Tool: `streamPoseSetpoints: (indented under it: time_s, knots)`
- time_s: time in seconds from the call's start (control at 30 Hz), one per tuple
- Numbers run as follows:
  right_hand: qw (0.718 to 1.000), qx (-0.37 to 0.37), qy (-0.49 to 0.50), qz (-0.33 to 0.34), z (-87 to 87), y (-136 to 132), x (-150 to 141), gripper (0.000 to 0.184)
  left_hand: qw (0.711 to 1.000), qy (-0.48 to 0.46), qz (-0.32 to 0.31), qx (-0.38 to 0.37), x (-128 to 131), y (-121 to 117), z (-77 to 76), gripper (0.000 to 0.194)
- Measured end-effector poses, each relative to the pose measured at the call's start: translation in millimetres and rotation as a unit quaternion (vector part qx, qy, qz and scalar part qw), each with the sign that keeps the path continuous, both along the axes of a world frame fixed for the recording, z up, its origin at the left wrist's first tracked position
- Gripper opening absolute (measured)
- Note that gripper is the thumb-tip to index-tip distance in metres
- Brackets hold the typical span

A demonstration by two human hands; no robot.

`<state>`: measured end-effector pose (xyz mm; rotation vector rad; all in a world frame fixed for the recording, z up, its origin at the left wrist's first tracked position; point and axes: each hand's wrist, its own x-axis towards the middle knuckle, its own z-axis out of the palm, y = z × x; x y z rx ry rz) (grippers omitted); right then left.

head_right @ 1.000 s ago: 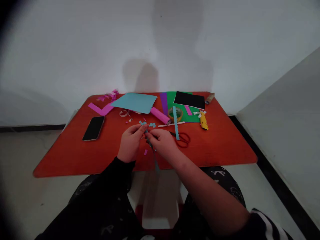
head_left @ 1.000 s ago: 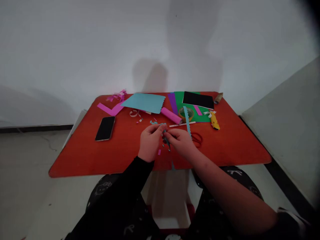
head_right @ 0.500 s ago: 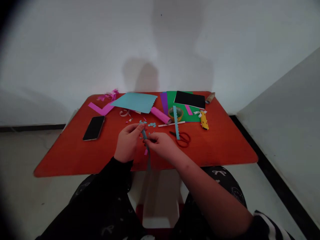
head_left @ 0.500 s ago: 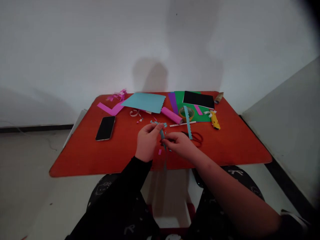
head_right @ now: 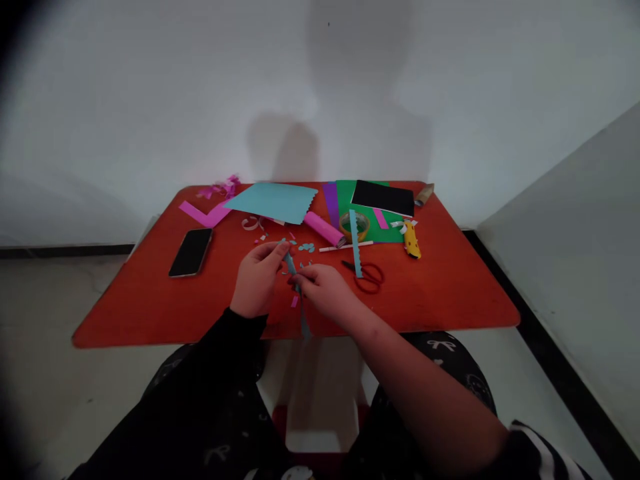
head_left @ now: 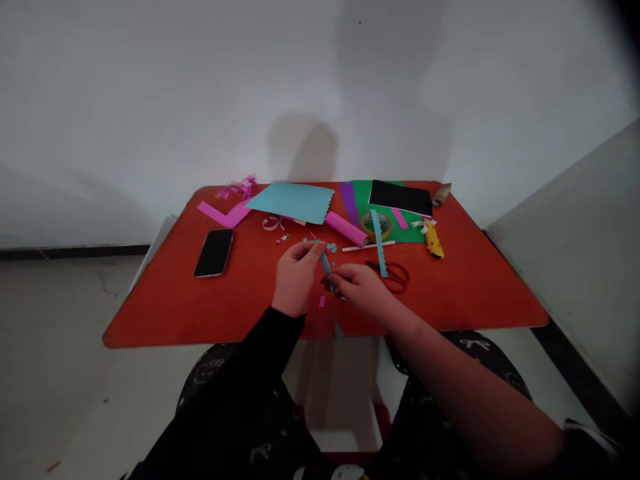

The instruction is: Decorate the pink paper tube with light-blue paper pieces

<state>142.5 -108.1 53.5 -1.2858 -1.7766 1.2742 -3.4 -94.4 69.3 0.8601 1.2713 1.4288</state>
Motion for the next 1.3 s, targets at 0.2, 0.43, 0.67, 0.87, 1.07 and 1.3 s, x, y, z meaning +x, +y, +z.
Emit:
streamPoseSetpoints:
  time_s: [0.2,0.43,0.67,0.87,1.07,1.3]
  knots:
    - [1.000,-0.018,-0.010,0.018,-2.4,-5.6,-0.4,0.027,1.000,0.012,0.022,0.009,-6.0,6.0,-2.9,0.028]
    - [0.984,-0.146,0.098,0.004,0.4,-6.6,-4.8,0.028,1.000,0.013,0.015,0.016,-6.9,5.3,1.5,0.024]
    - [0.955,-0.227,0.189,0.020,-2.9,-5.5,-0.8,0.049,1.000,0.012,0.022,0.013,-11.4,5.6,8.3,0.026]
    - [0.945,-0.257,0.202,0.009,-1.6,-3.4,-0.9,0.052,1.000,-0.002,0.016,0.013,-12.0,6.0,7.0,0.024]
    - [0.935,-0.275,0.223,-0.005,-3.0,-4.0,-3.8,0.053,1.000,-0.008,0.020,0.009,-12.4,6.8,7.9,0.022]
    - [0.936,-0.270,0.224,-0.015,-4.9,-2.5,-5.9,0.045,1.000,-0.013,0.016,0.011,-12.8,6.0,8.4,0.021]
